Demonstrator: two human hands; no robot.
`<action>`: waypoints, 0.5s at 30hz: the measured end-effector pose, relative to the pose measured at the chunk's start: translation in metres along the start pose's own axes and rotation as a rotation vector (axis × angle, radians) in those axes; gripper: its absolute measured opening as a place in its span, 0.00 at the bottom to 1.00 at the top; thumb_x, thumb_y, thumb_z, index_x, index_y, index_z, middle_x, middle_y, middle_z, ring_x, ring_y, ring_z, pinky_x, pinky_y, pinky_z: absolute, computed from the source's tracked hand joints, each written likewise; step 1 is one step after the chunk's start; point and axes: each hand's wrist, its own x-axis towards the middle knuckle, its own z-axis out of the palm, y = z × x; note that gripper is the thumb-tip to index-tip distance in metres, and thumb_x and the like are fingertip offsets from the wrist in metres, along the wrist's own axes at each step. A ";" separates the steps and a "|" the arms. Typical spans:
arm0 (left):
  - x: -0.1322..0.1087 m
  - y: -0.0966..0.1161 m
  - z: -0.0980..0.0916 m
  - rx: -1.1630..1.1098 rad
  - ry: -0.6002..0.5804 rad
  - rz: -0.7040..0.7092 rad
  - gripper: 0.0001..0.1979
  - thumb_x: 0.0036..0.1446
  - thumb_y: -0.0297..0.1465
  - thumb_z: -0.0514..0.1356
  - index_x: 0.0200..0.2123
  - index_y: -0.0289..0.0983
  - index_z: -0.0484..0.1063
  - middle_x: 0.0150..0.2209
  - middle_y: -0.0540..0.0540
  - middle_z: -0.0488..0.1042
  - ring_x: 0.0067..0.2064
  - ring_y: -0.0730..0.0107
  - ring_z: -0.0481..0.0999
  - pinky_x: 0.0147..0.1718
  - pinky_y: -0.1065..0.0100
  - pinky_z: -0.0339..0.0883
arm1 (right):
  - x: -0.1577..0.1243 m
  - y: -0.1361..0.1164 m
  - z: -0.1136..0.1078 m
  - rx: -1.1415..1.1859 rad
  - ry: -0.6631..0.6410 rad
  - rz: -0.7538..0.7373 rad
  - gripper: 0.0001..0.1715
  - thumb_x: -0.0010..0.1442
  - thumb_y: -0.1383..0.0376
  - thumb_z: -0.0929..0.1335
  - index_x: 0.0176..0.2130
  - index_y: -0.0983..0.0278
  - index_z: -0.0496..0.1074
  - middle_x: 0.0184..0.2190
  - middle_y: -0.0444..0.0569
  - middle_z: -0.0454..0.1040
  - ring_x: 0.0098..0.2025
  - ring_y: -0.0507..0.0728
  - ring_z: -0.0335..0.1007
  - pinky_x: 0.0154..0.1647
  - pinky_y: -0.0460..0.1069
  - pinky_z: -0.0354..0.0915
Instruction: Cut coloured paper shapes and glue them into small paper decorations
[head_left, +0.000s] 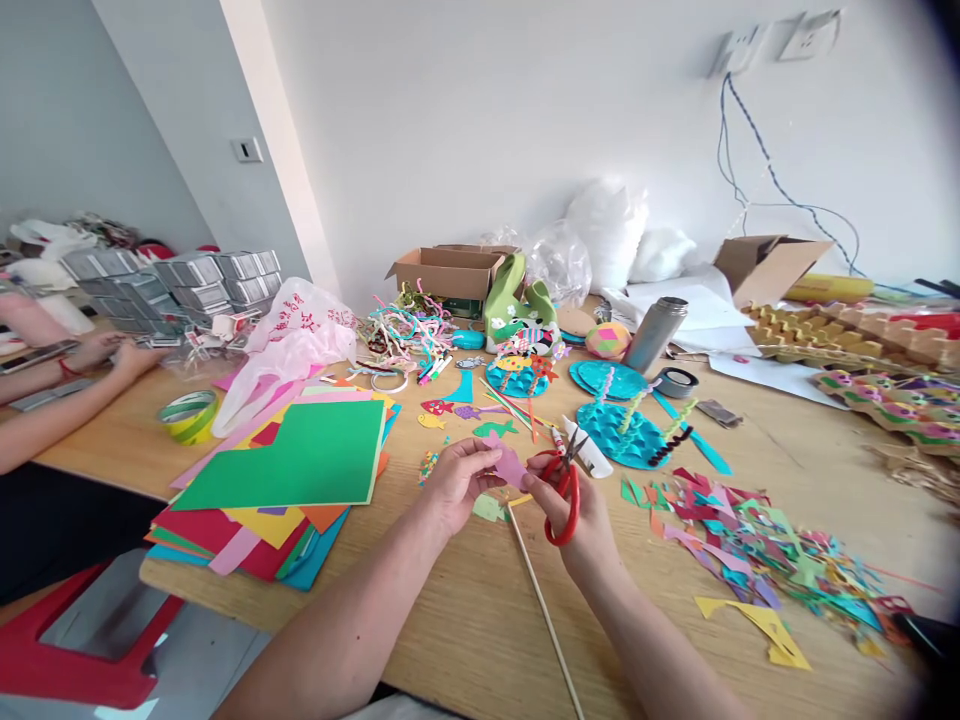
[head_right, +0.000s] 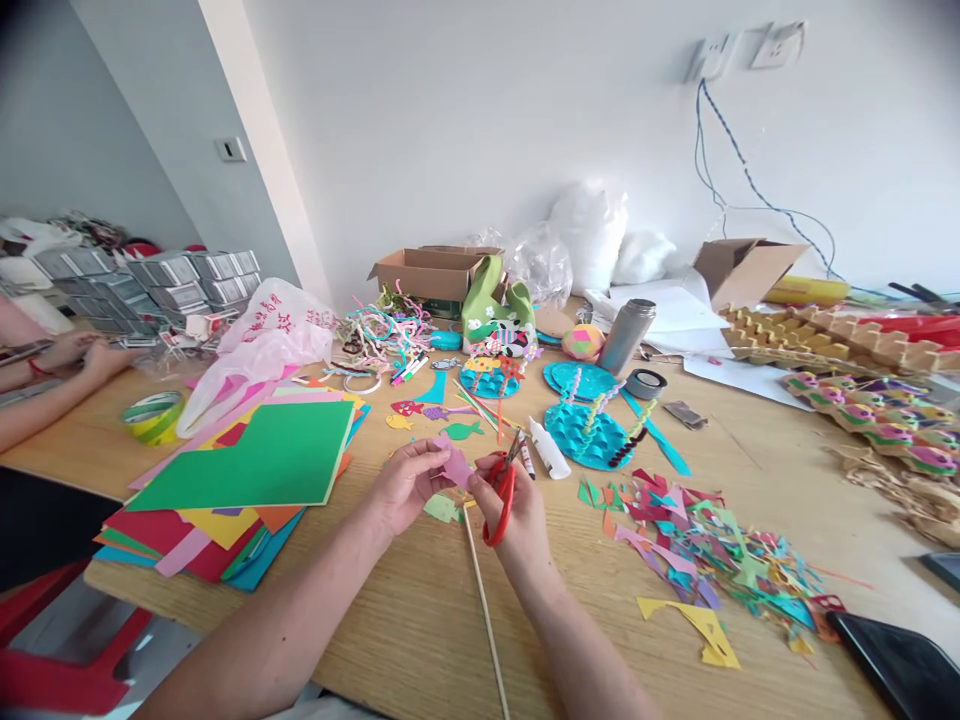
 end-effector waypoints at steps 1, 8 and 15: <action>0.000 0.000 0.000 0.018 0.002 0.004 0.15 0.36 0.33 0.73 0.26 0.33 0.74 0.28 0.47 0.76 0.31 0.71 0.74 0.34 0.68 0.68 | 0.000 -0.001 0.000 0.002 0.006 -0.002 0.23 0.45 0.52 0.76 0.34 0.63 0.71 0.29 0.45 0.71 0.32 0.55 0.66 0.35 0.49 0.64; 0.000 -0.005 0.001 0.228 -0.044 0.021 0.15 0.39 0.36 0.71 0.24 0.32 0.72 0.25 0.48 0.73 0.28 0.73 0.72 0.32 0.68 0.67 | 0.002 -0.003 0.001 0.076 -0.056 0.054 0.25 0.42 0.54 0.79 0.33 0.63 0.69 0.26 0.43 0.70 0.27 0.52 0.64 0.29 0.47 0.63; -0.001 -0.006 -0.004 0.696 -0.045 0.485 0.14 0.50 0.29 0.61 0.43 0.37 0.69 0.42 0.42 0.73 0.42 0.63 0.74 0.41 0.60 0.70 | 0.006 -0.001 -0.003 0.138 0.069 0.084 0.22 0.42 0.54 0.78 0.31 0.63 0.71 0.23 0.42 0.69 0.24 0.50 0.62 0.25 0.46 0.58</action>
